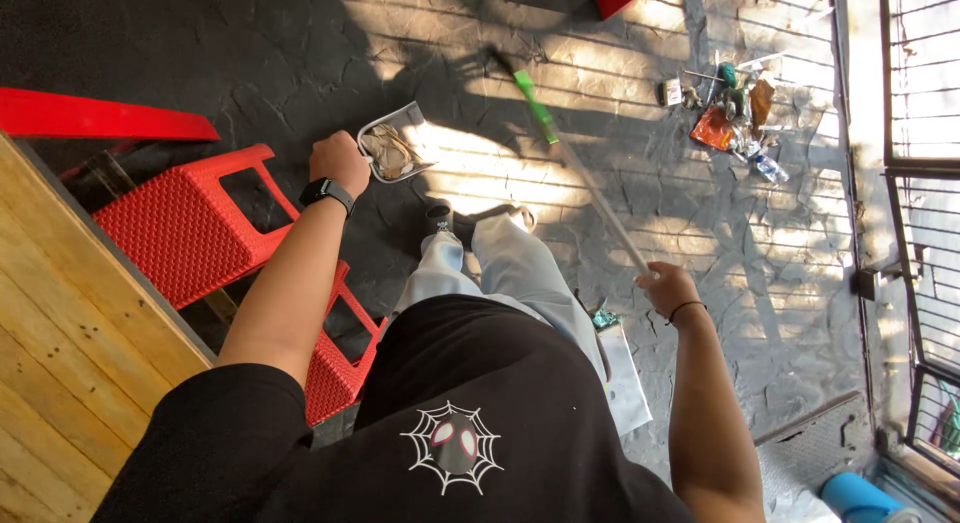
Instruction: Sweeping debris and trash from the floor into a dustpan and then into a bin.
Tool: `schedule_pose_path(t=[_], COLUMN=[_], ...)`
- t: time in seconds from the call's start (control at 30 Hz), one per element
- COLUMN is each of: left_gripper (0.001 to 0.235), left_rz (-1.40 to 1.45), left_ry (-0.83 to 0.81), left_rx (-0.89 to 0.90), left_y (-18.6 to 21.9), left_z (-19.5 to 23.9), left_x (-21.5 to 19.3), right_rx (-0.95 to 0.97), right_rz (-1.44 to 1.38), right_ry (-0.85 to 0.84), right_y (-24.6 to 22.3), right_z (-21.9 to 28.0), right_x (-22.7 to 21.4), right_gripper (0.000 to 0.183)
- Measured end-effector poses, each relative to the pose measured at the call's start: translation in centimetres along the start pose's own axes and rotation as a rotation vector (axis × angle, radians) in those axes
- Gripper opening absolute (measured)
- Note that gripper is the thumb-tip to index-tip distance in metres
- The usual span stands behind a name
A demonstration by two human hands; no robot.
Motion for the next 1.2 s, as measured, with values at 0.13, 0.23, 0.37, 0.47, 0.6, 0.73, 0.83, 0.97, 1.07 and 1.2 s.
schedule_pose_path(t=[0.13,0.23,0.37,0.47,0.6,0.73,0.83,0.97,1.07,1.2], left_gripper=[0.018,0.017,0.019,0.021,0.022,0.022,0.022,0.022,0.02,0.02], left_rz=[-0.047,-0.075,-0.055,-0.135,-0.199,-0.214,-0.221,-0.237,-0.349,-0.366], left_ry=[-0.059,-0.105,-0.099,-0.068,-0.057,-0.088,-0.093,-0.084,-0.13,-0.121], left_rx=[-0.047,-0.127,-0.239,-0.27,-0.338,-0.407,-0.443,-0.443,-0.443,-0.434], left_y=[0.6,-0.2,-1.8,-4.3,-4.6,-4.3,-3.7,-5.7,-5.6,-5.0], left_z=[-0.6,-0.6,-0.6,-0.3,-0.7,-1.7,-2.2,-3.9,-3.8,-0.8], left_x=[1.7,3.0,4.8,6.9,6.4,6.6,6.2,6.9,5.2,-1.1], right_rx=[0.611,0.566,0.485,0.369,0.221,0.102,-0.199,-0.024,0.17,0.292], right_rz=[-0.012,0.115,0.182,0.282,0.42,0.457,0.483,0.102,-0.169,-0.303], right_ry=[-0.123,-0.162,-0.32,-0.487,-0.693,-0.811,-0.771,-0.764,-0.667,-0.582], right_y=[0.7,8.3,6.3,2.3,-1.3,-7.7,-3.8,-0.8,1.5,-1.1], right_z=[-5.1,-13.9,-19.7,-19.0,-18.2,-19.0,-24.0,-28.5,-30.0,-32.8], right_x=[-0.9,4.1,4.0,4.0,4.1,1.9,4.0,-3.4,-14.1,-22.3], right_gripper=[0.032,0.04,0.038,0.035,0.032,0.029,0.026,0.034,0.036,0.042])
Point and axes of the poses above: each hand's wrist, its own z-axis away from the middle knuckle, its own x-axis out of the palm, y = z × x, the point moved 4 cm from there along -z, towards the middle knuckle, and after that the axes turned 2 degrees about -x, right-handed, at the moved point
